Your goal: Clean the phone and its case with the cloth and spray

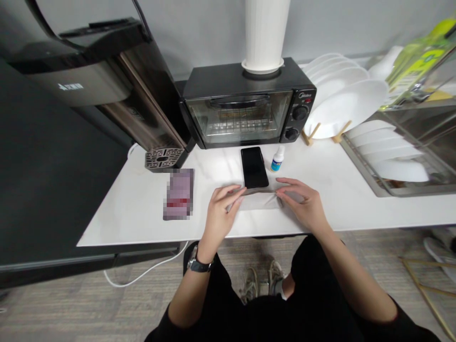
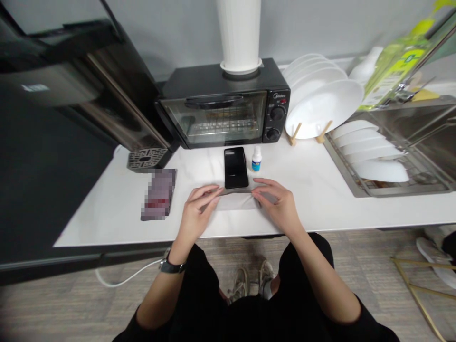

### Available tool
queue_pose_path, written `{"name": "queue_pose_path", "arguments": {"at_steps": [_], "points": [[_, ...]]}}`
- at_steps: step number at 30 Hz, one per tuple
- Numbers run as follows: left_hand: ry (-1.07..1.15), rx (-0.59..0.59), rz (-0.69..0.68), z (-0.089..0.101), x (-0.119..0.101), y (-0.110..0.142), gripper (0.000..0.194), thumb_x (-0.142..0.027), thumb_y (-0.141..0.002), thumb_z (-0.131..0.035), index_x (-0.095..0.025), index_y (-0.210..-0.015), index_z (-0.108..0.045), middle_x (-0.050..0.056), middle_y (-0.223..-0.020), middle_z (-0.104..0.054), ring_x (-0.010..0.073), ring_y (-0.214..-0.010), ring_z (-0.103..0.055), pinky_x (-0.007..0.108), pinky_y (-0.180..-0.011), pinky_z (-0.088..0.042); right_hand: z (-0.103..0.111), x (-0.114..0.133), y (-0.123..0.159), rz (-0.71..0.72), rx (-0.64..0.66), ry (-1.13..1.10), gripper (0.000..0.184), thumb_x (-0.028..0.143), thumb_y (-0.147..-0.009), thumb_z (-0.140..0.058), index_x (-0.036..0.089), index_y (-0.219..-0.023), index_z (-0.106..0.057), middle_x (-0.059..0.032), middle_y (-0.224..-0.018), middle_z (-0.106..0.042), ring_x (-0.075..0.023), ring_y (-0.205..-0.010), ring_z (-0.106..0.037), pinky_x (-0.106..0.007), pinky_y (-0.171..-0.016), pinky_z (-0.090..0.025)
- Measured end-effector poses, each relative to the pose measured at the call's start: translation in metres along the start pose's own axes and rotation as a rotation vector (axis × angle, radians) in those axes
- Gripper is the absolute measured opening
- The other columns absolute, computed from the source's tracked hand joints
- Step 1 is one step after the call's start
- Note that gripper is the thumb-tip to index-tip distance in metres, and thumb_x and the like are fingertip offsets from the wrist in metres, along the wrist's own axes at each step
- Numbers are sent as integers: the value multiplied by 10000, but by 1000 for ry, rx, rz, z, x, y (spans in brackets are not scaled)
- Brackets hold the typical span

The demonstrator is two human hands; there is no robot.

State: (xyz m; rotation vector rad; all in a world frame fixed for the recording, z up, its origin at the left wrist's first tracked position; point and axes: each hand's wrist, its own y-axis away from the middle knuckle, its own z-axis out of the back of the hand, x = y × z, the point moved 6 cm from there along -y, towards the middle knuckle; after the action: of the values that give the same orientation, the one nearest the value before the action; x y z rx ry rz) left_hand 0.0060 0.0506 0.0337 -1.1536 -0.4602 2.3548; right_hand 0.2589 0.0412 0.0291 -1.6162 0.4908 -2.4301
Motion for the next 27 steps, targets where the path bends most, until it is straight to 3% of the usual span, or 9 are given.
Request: {"name": "queue_pose_path", "arguments": {"at_steps": [5, 8, 11, 13, 16, 19, 22, 27], "points": [[-115, 29, -173, 17, -27, 21, 471, -166, -1052, -584, -348, -1483, -641, 65, -1636, -529, 281, -1368, -537, 569, -1151, -492, 12, 40, 30, 232, 78, 120, 70, 247, -985, -703, 274, -1003, -765, -78, -1330, -757, -257, -1267, -704, -538, -1189, -493], [-147, 175, -178, 26, -34, 45, 453, -203, -1052, -607, -357, -1476, -645, 57, -1658, -507, 289, -1457, -506, 568, -1206, -465, 10, 45, 58, 263, 287, 187, 106, 224, -991, -674, 293, -1039, -738, -53, -1344, -755, -264, -1296, -695, -614, -1266, -401], [-186, 401, -191, 26, -35, 64, 456, -452, -988, -722, -364, -1433, -675, 52, -1617, -562, 326, -1513, -487, 634, -1280, -370, 3, 37, 74, 184, 442, 204, 194, 272, -1007, -657, 320, -1181, -730, -51, -1394, -739, -280, -1321, -689, -639, -1270, -407], [-205, 442, -177, 25, -33, 66, 529, -496, -1015, -669, -347, -1518, -597, 71, -1628, -550, 318, -1536, -477, 645, -1299, -334, -2, 30, 73, 161, 424, 222, 331, 293, -1026, -627, 329, -1349, -689, -64, -1466, -701, -297, -1376, -656, -656, -1268, -407], [-266, 482, -158, 13, -29, 54, 579, -428, -1088, -557, -327, -1643, -425, 82, -1687, -471, 269, -1576, -434, 593, -1325, -308, -13, 21, 63, 182, 385, 327, 476, 330, -1045, -598, 326, -1521, -584, -84, -1590, -599, -313, -1467, -580, -676, -1270, -388], [-332, 544, -150, -1, -25, 39, 611, -490, -1066, -582, -312, -1633, -441, 85, -1737, -382, 277, -1616, -366, 563, -1314, -337, -22, 14, 54, 214, 417, 453, 536, 320, -1055, -564, 319, -1588, -511, -95, -1688, -475, -325, -1549, -481, -707, -1279, -334], [-374, 548, -110, -4, -22, 32, 608, -517, -1050, -601, -300, -1606, -486, 97, -1740, -375, 291, -1614, -367, 562, -1293, -369, -21, 13, 46, 220, 441, 493, 559, 279, -1044, -554, 322, -1597, -494, -100, -1708, -445, -333, -1568, -451, -739, -1278, -295], [-387, 547, -117, -6, -27, 28, 659, -549, -1044, -596, -280, -1627, -452, 114, -1752, -344, 301, -1622, -349, 589, -1309, -325, -27, 16, 30, 230, 410, 440, 520, 370, -1067, -548, 278, -1578, -515, -128, -1687, -473, -316, -1554, -474, -670, -1276, -366]]}}
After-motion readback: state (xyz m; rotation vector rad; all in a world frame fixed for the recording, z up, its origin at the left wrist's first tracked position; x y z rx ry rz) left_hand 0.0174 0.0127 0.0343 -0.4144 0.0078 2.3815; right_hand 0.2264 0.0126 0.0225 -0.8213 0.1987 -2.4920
